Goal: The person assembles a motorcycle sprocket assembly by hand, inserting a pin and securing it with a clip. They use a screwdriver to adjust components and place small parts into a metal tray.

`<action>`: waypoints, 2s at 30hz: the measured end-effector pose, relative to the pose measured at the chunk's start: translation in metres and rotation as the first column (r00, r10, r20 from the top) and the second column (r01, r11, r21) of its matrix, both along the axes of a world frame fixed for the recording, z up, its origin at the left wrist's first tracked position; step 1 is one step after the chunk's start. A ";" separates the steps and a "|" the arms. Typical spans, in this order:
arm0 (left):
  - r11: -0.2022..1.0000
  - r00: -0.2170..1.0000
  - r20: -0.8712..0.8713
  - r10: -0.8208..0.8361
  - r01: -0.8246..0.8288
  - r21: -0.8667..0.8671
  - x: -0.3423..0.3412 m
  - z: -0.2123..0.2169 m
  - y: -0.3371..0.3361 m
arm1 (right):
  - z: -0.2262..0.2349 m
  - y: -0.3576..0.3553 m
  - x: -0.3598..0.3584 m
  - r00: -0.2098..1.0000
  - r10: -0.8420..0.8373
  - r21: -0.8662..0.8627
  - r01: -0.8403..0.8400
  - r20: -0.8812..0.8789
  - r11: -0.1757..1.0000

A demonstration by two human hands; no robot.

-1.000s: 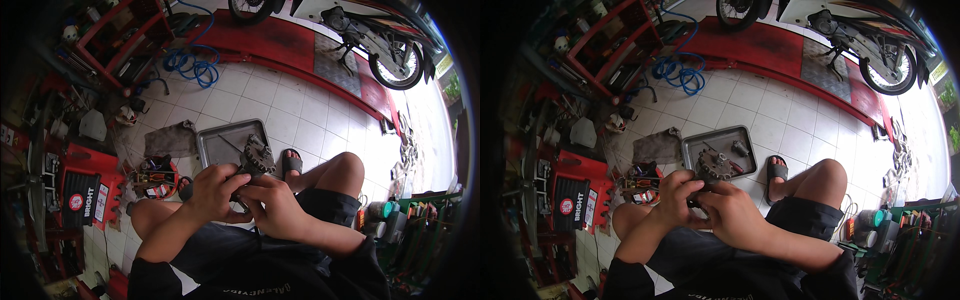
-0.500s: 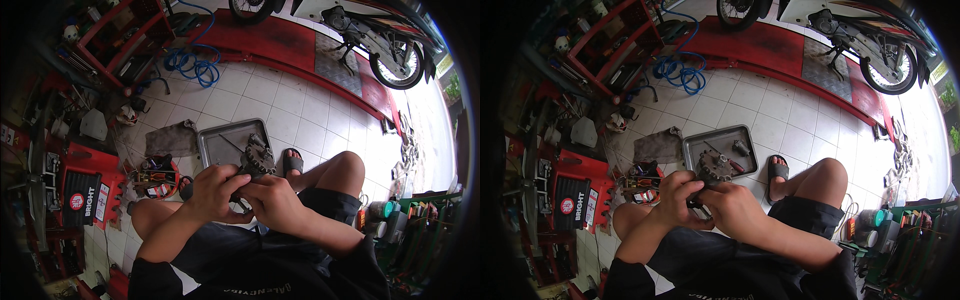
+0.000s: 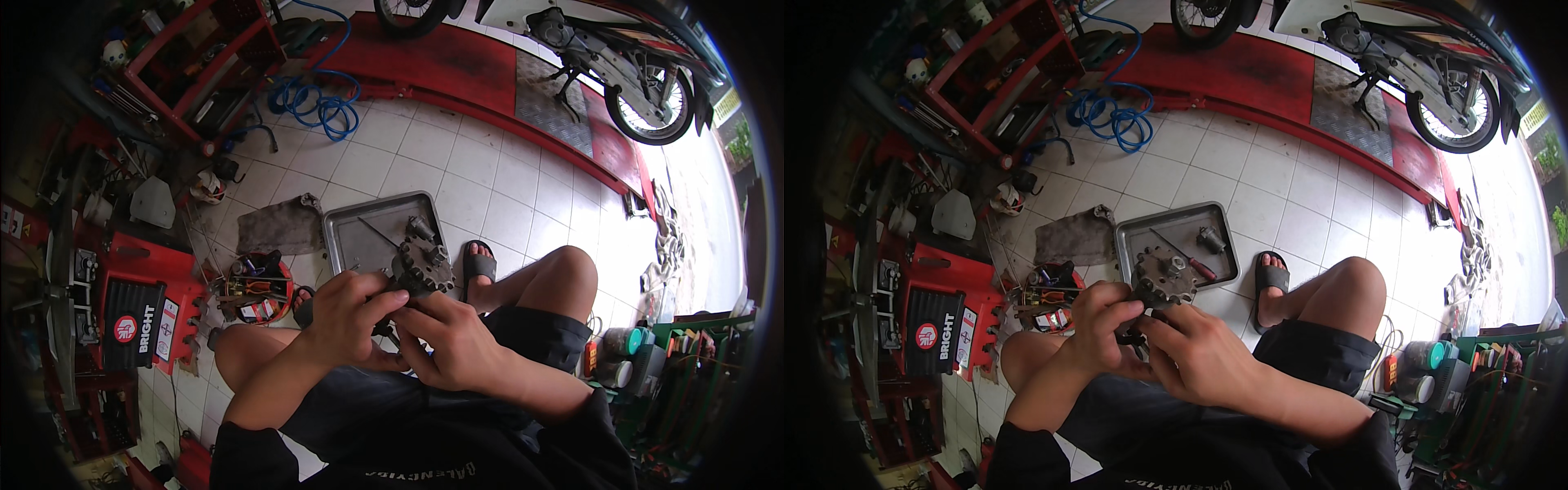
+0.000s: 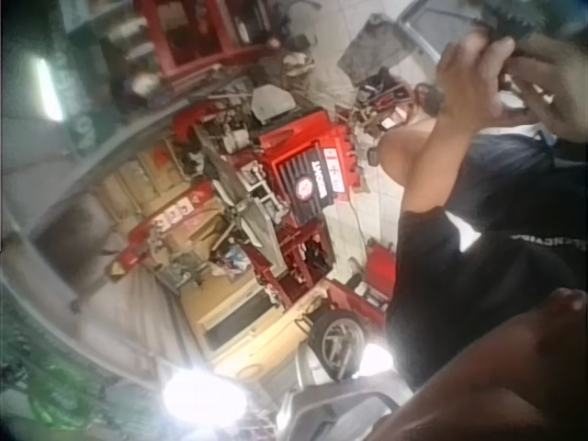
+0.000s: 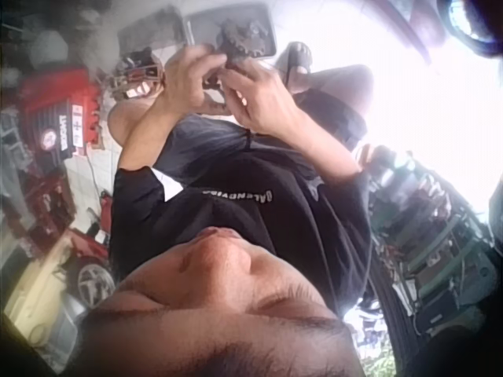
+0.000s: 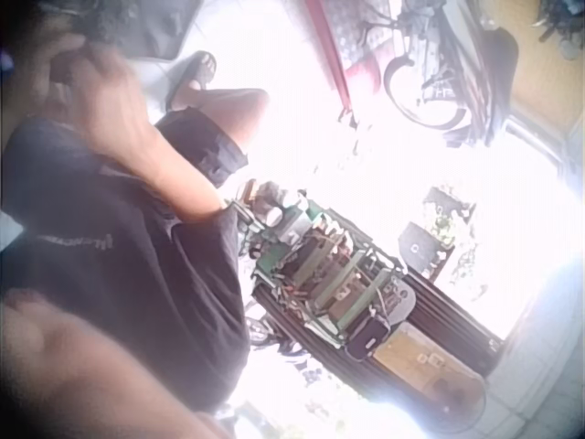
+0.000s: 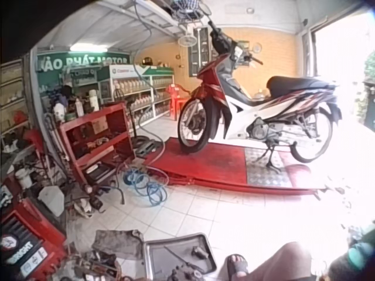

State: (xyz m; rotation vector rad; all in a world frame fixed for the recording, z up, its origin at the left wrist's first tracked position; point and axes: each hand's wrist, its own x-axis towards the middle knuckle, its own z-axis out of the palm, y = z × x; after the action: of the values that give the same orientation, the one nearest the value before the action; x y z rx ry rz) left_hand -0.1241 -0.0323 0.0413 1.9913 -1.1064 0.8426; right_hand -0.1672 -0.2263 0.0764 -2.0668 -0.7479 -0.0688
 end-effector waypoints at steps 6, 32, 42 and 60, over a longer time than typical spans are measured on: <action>1.000 1.000 0.005 -0.012 0.012 -0.019 0.001 -0.002 0.000 | -0.002 -0.001 0.001 0.998 -0.013 -0.010 0.013 0.067 1.000; 0.999 0.998 0.043 0.049 -0.048 -0.007 0.004 0.003 0.008 | -0.001 -0.001 0.013 0.983 -0.137 0.265 0.166 -0.124 0.950; 0.801 0.879 -0.476 -0.016 -0.274 -0.533 0.031 -0.011 0.044 | -0.104 -0.063 0.082 0.433 -0.245 0.260 0.814 -0.867 0.519; 0.095 0.373 -0.661 -0.651 -0.824 -0.559 0.056 -0.002 0.119 | -0.400 0.044 0.192 0.755 -0.413 -0.562 0.072 -0.509 0.824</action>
State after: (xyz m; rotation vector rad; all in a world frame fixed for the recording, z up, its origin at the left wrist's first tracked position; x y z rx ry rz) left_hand -0.0679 0.0868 0.0398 0.7529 0.5545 0.1050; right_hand 0.0244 -0.1824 -0.3238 -2.4717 -0.0541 0.7081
